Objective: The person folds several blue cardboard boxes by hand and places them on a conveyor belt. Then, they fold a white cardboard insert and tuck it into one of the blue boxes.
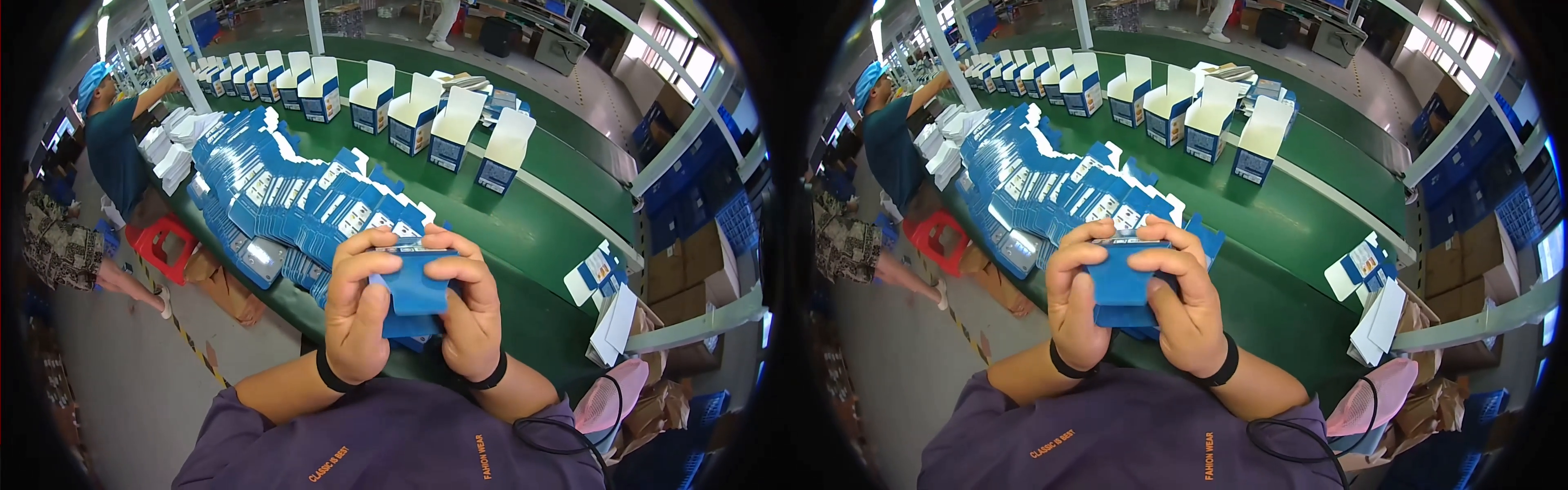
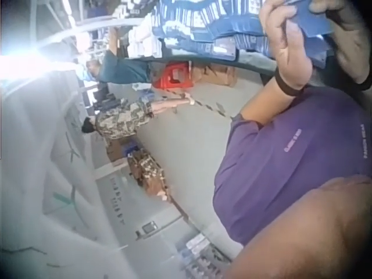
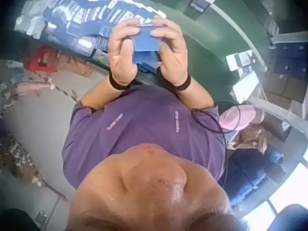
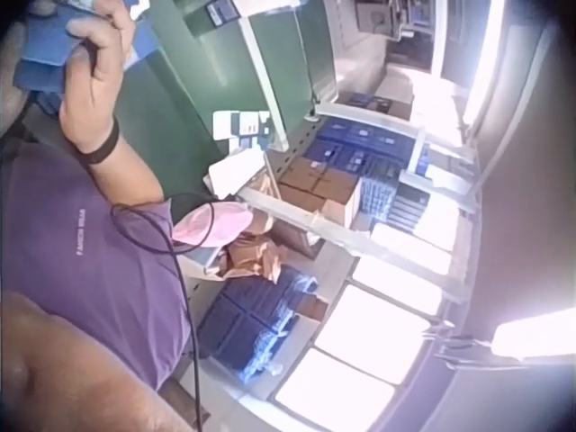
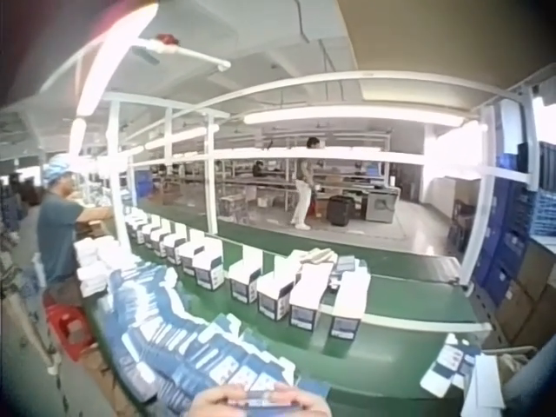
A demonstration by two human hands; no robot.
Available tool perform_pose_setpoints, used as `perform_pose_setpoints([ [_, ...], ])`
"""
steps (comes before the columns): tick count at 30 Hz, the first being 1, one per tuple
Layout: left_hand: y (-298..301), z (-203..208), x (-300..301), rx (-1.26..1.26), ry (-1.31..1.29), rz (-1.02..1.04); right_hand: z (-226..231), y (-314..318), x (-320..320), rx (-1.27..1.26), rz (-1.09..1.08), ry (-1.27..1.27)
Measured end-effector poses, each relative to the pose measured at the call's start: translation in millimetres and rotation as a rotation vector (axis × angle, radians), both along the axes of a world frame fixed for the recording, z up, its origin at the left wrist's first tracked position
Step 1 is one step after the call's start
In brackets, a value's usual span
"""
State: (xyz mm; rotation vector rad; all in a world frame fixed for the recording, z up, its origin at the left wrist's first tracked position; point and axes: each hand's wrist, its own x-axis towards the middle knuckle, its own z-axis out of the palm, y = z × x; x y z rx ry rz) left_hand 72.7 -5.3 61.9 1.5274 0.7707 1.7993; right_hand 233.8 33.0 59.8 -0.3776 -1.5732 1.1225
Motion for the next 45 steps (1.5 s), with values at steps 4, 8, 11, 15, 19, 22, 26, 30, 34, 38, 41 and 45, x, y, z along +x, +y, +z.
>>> perform_pose_setpoints([
  [4,12,-9,-1,0.145,0.209,0.118,-8,2,-2,0.050,-0.024,0.084],
  [8,9,-13,5,0.182,0.357,0.253,-13,-3,-11,0.069,-0.196,0.086],
  [11,6,8,6,0.158,0.470,0.250,-5,-6,-8,-0.074,-0.239,0.121],
  [15,5,23,-24,0.041,0.561,0.125,34,1,18,-0.613,0.254,0.400],
  [19,18,23,-40,-0.325,0.060,-0.208,27,27,59,0.130,0.069,-0.401],
  [22,32,15,-32,-0.830,-0.716,-0.641,26,18,53,0.257,-0.138,-0.699],
  [26,19,-11,-23,-0.978,-0.602,-0.631,-14,73,74,0.045,-0.660,-0.518],
  [30,7,-25,-14,-0.770,-0.182,-0.429,-77,194,169,-0.031,-1.017,-0.956],
  [34,-1,-24,-14,-0.713,0.013,-0.459,-102,259,188,0.056,-0.989,-1.314],
  [38,-5,-22,-22,-0.772,0.042,-0.436,-114,276,198,-0.190,-0.920,-1.256],
  [41,-9,-20,-28,-0.756,0.091,-0.378,-89,255,217,-0.387,-0.966,-0.941],
  [45,-8,-13,-22,-0.750,0.100,-0.455,-87,229,323,-0.822,-1.087,-1.454],
])
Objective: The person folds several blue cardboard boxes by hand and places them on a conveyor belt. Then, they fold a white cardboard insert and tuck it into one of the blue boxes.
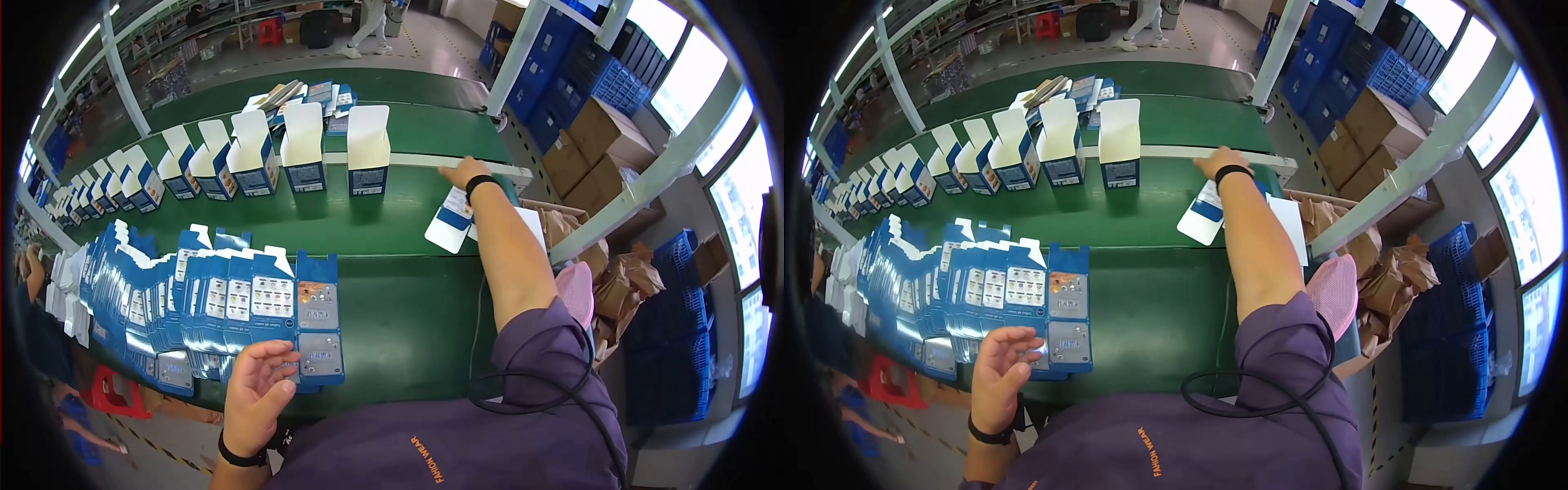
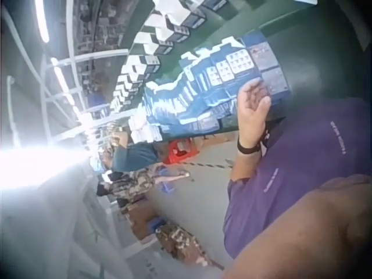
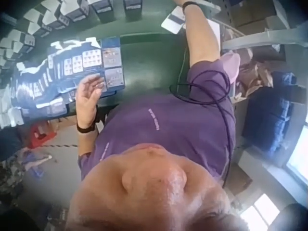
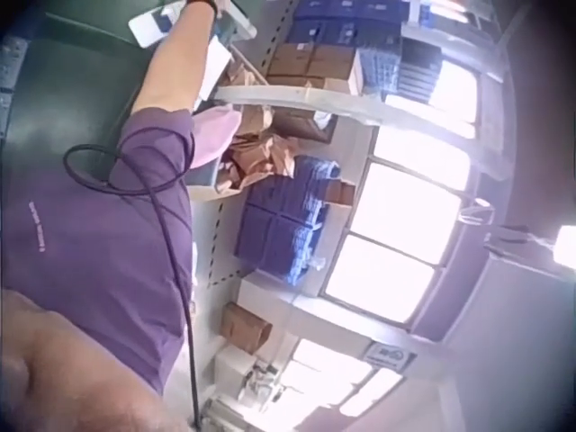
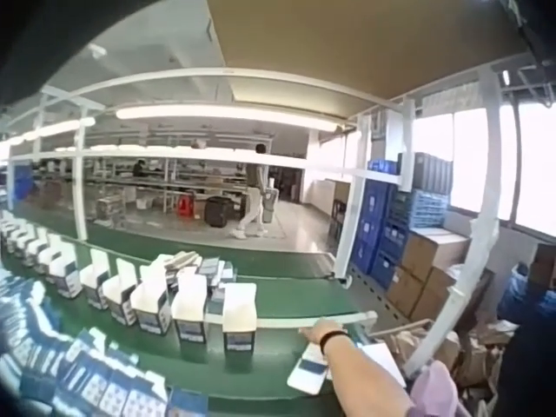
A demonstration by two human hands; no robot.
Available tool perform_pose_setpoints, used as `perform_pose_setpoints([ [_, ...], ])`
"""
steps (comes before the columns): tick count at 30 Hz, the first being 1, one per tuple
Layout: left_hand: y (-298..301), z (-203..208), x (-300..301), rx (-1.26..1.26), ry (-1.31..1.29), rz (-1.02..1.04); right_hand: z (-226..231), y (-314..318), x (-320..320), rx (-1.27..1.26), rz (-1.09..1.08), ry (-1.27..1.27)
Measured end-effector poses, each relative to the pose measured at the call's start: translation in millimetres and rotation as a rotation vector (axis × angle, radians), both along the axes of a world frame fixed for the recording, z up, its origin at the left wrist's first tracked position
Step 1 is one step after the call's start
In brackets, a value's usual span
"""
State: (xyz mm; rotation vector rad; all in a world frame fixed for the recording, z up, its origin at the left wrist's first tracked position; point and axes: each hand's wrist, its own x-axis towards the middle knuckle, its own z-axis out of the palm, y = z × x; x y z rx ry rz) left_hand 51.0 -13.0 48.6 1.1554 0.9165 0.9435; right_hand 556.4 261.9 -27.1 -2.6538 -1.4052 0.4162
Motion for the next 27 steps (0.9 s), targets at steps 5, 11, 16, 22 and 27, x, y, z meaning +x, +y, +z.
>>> perform_pose_setpoints([
  [5,-3,6,16,-0.019,-0.016,-0.041,-27,-25,13,-0.211,-0.091,-0.180],
  [11,-6,11,19,0.074,0.030,-0.082,6,-3,36,-0.156,0.091,-0.139],
  [16,0,23,21,0.360,0.319,-0.108,105,-39,16,0.457,0.528,-0.008],
  [22,11,27,49,0.612,0.395,-0.060,195,-107,-106,0.742,0.710,-0.028],
  [27,9,39,90,0.849,0.553,0.301,226,-169,-214,0.989,0.771,0.206],
])
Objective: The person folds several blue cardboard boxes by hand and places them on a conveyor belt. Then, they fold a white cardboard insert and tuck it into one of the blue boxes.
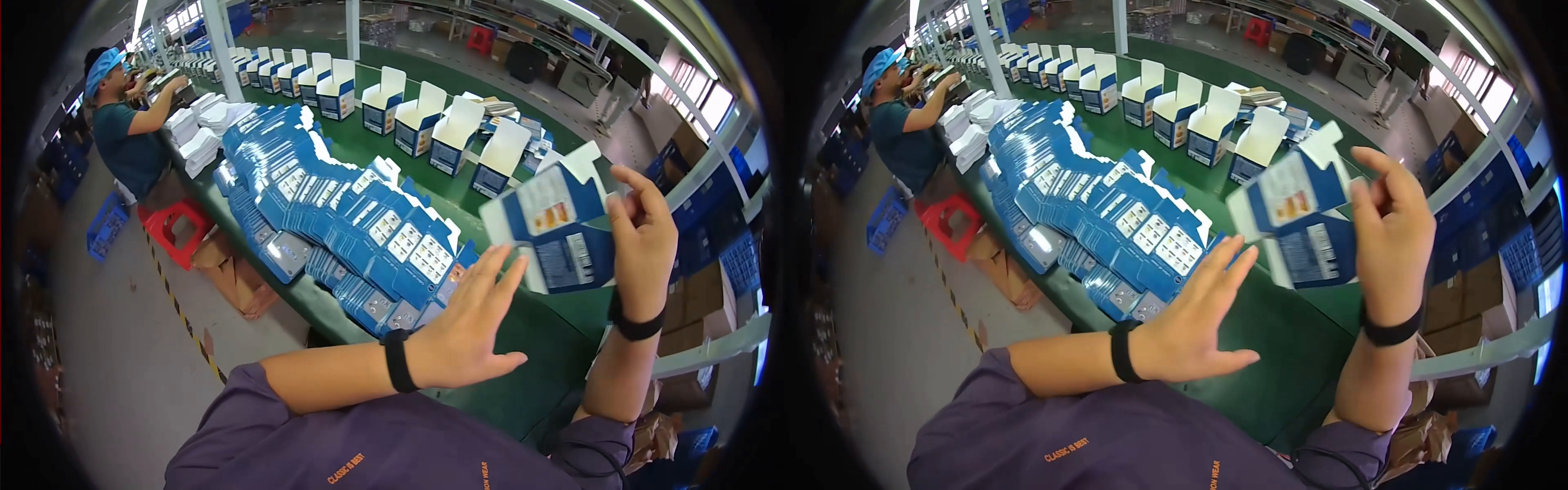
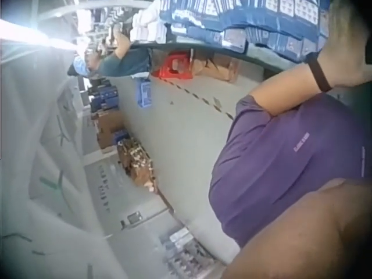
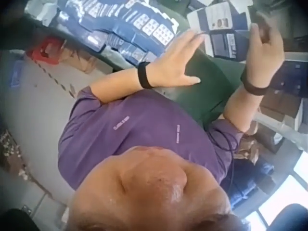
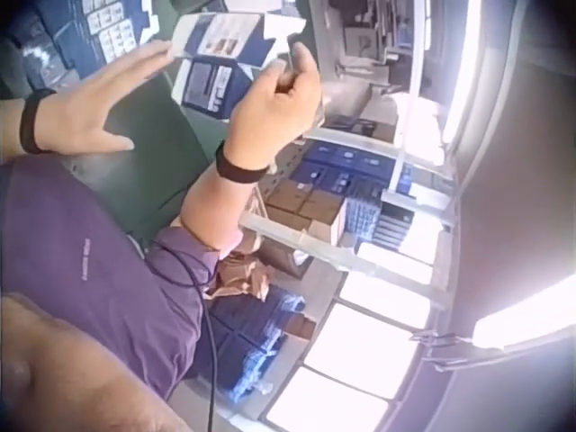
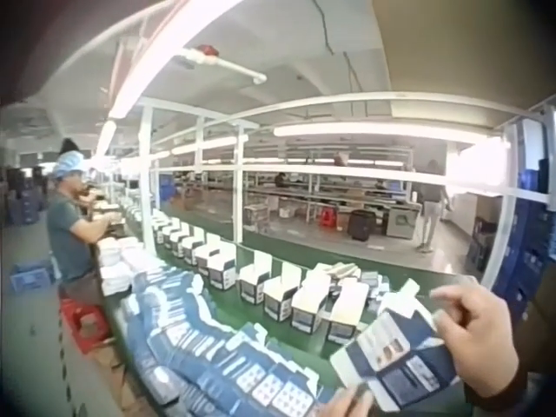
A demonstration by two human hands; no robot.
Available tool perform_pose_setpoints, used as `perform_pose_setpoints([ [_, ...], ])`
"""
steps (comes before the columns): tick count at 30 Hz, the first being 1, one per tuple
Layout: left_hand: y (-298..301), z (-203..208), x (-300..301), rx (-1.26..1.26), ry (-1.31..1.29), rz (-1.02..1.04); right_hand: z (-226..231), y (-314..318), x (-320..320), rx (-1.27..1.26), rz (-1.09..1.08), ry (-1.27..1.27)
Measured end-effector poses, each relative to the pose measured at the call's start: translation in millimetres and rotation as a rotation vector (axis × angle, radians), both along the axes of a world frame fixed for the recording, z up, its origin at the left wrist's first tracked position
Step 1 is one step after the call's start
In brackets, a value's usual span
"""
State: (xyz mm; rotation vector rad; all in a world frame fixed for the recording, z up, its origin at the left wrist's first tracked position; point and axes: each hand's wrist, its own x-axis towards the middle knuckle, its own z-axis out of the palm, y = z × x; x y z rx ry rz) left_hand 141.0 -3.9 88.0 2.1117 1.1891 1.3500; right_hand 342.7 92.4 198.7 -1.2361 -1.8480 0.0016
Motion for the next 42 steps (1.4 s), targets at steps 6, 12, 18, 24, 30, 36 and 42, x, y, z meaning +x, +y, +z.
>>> perform_pose_setpoints([
  [6,16,-12,-34,0.272,0.119,0.225,-18,-44,-62,-0.370,0.497,0.589],
  [12,-10,-16,-81,-0.264,-0.481,0.181,-60,-44,-76,0.190,0.204,-0.071],
  [18,-25,1,-84,-0.352,-0.129,0.173,-133,-40,-95,0.011,0.311,0.344],
  [24,-21,-6,-55,0.081,0.016,0.360,-111,-60,-102,0.199,0.247,0.490],
  [30,-16,-10,-75,-0.098,-0.058,-0.075,-106,-86,-112,0.292,0.546,0.294],
  [36,-5,-10,-90,-0.039,-0.145,-0.254,-117,-79,-112,-0.119,0.659,0.752],
  [42,-16,-6,-63,-0.134,-0.947,-0.307,-130,-89,-127,-0.082,0.833,0.822],
])
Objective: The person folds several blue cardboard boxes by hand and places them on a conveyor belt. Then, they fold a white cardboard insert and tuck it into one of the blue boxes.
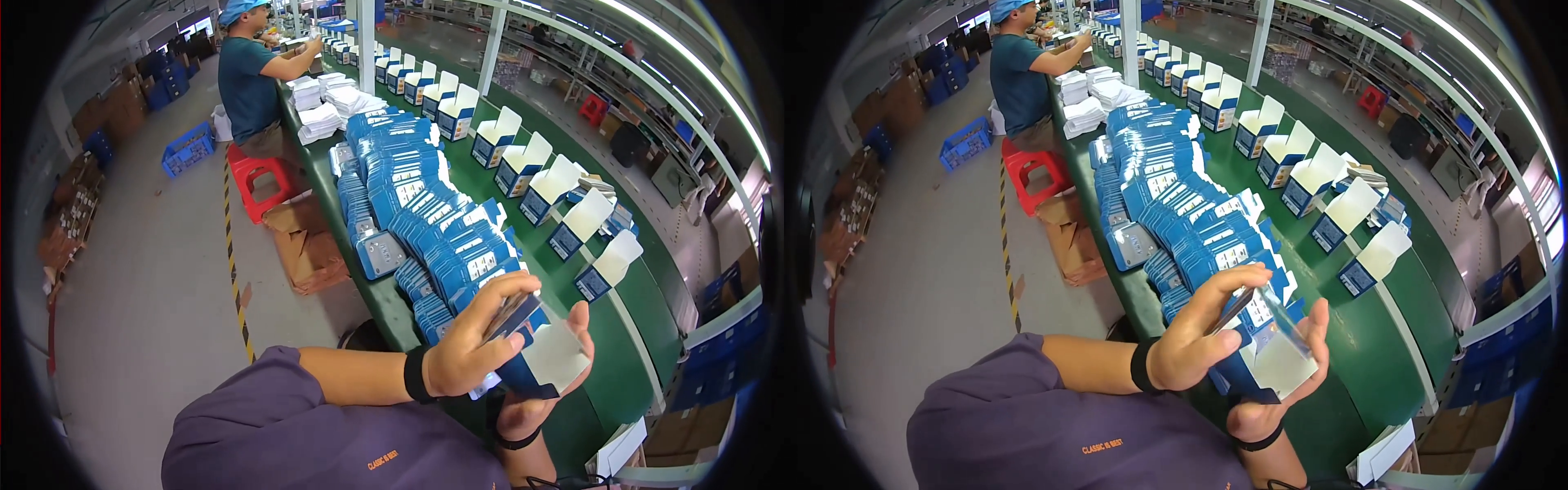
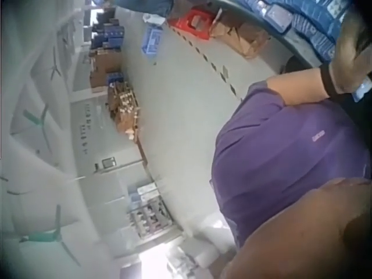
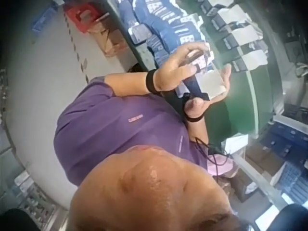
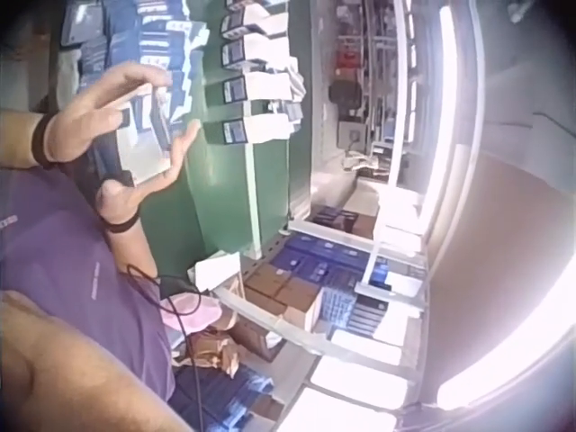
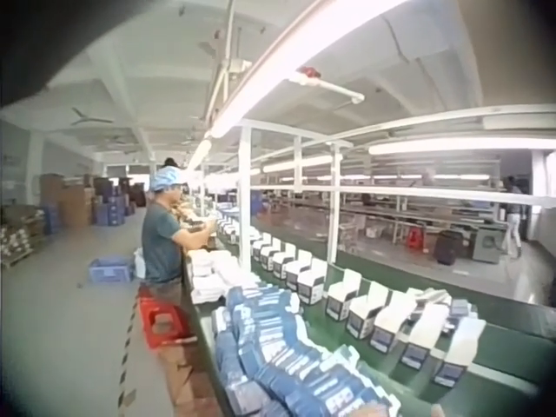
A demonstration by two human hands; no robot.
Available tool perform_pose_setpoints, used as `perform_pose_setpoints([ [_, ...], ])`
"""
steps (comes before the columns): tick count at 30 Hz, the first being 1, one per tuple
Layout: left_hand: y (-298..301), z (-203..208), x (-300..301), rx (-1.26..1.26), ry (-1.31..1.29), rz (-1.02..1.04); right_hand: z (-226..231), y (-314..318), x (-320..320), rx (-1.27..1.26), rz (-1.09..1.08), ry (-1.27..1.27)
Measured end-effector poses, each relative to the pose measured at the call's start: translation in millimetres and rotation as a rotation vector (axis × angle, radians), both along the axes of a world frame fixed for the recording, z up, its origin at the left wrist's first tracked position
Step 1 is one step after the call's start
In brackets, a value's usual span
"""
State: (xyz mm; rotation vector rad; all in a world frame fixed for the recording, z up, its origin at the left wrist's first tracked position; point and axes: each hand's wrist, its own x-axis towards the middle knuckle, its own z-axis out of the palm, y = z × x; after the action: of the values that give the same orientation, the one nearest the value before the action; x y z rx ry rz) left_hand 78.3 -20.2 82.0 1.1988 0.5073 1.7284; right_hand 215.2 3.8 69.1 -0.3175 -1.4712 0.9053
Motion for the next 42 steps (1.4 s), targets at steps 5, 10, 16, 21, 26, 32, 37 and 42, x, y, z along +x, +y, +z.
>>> perform_pose_setpoints([
  [5,-4,-2,5,0.175,0.429,0.338,10,0,3,-0.309,-0.058,0.102],
  [10,-5,-1,2,0.116,0.381,0.315,10,0,-2,-0.309,-0.080,0.104],
  [16,-7,5,9,0.168,0.163,0.138,15,2,-6,-0.097,0.097,0.254],
  [21,-2,3,6,0.132,0.307,0.298,20,-2,-2,-0.133,0.070,0.183],
  [26,-10,10,2,0.166,0.359,0.318,2,5,17,-0.016,0.020,0.029],
  [32,-2,4,12,0.251,0.470,0.466,2,-3,6,-0.078,-0.134,0.029],
  [37,5,1,13,0.194,0.495,0.503,6,2,2,-0.161,-0.195,0.076],
  [42,15,-10,12,0.194,0.538,0.533,4,8,5,-0.148,-0.215,0.023],
])
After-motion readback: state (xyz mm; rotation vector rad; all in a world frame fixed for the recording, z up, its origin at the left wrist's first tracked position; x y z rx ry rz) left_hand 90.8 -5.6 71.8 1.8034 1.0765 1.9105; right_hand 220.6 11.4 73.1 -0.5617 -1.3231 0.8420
